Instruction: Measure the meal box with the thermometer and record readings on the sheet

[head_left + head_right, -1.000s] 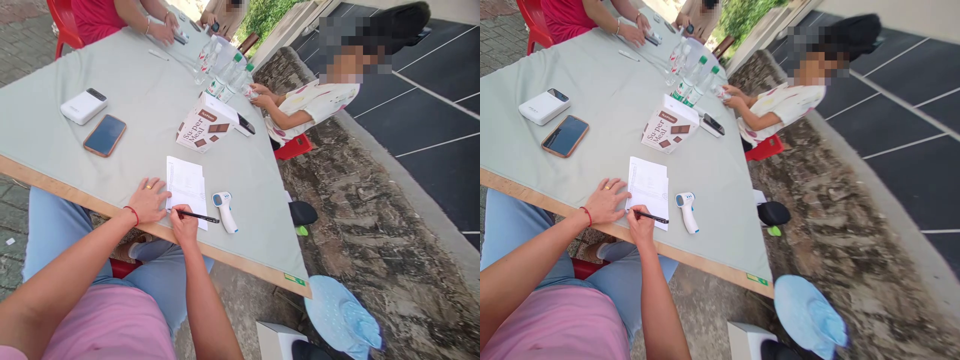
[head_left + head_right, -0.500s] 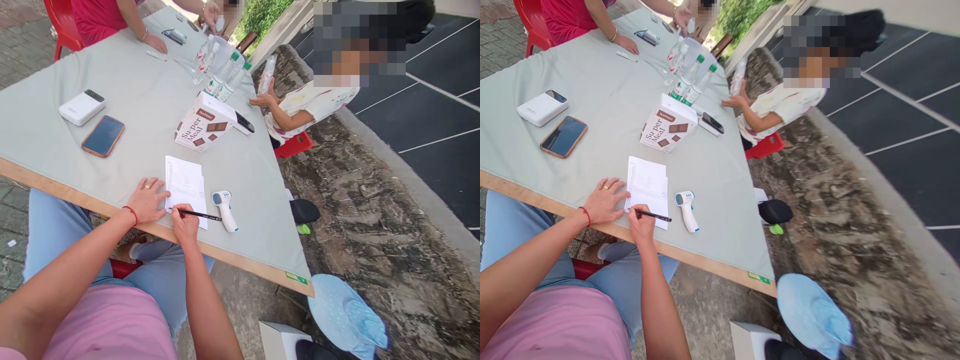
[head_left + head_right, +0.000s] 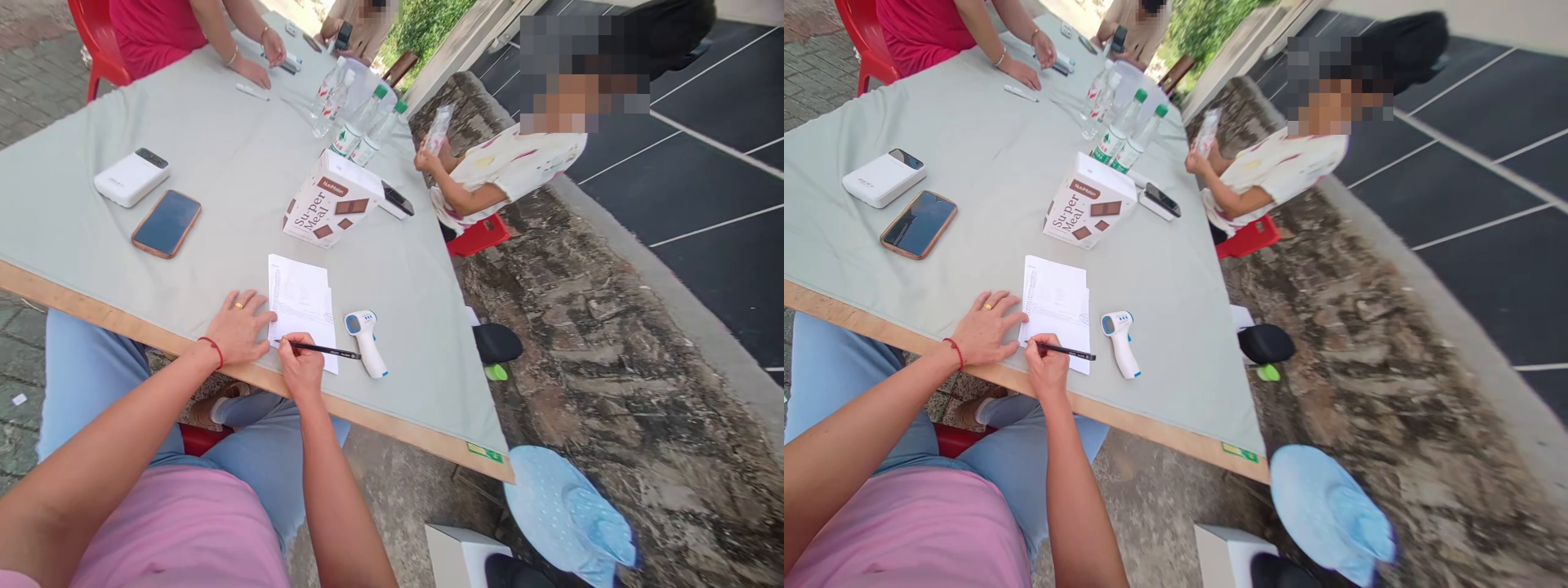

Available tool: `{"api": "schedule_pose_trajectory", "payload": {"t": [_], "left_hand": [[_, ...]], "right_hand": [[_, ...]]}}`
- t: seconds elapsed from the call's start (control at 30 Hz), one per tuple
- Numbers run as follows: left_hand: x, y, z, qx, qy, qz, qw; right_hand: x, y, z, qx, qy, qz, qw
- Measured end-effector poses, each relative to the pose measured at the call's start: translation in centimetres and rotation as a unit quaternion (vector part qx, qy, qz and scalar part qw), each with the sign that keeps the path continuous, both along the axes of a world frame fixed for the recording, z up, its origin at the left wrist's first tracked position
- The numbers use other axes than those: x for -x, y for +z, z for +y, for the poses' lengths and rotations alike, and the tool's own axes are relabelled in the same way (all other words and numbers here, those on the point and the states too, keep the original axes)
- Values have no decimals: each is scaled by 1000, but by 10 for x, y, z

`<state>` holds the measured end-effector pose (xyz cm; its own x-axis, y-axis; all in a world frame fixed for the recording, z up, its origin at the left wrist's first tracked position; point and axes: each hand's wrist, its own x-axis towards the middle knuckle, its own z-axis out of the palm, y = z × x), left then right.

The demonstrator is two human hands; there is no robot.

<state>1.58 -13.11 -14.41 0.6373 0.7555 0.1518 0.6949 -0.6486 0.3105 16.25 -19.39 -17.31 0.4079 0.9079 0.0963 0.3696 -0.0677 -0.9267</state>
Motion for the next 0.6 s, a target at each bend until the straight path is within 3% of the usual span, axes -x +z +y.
{"api": "schedule_pose_trajectory", "payload": {"t": [0.6], "left_hand": [[0,3,-1,9,2,19,1000]], "right_hand": [[-2,-5,0,-1,-3,-11,1000]]}}
